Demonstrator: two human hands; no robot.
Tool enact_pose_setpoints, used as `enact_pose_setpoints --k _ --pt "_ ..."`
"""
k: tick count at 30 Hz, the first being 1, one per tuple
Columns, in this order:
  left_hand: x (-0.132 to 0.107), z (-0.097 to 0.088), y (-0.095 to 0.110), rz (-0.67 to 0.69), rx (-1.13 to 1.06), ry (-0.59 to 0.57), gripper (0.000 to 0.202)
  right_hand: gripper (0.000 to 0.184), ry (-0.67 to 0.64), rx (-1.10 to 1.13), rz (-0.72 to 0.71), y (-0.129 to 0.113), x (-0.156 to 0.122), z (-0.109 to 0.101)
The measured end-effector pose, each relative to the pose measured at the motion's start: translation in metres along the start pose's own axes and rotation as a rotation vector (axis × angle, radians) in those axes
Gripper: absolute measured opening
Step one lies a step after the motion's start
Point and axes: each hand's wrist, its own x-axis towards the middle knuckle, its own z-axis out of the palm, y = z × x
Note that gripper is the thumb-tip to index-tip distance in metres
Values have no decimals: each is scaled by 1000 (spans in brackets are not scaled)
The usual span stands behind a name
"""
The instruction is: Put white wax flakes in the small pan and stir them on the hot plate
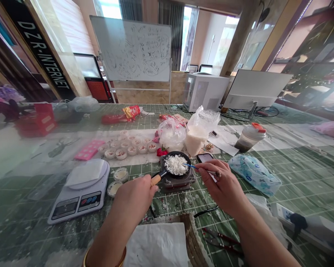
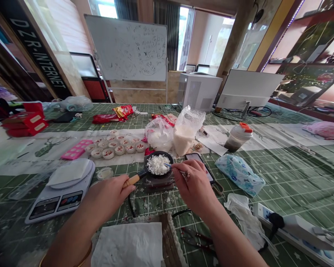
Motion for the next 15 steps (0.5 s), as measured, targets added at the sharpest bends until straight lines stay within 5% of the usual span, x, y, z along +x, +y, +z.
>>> enact_pose_setpoints --k 4,15 --pt "-1 -1 0 -7 1 -7 26 18 -75 18 12 -3 1 2" --pt "-1 -1 0 5 10 -6 28 20 -18 49 0 -5 0 10"
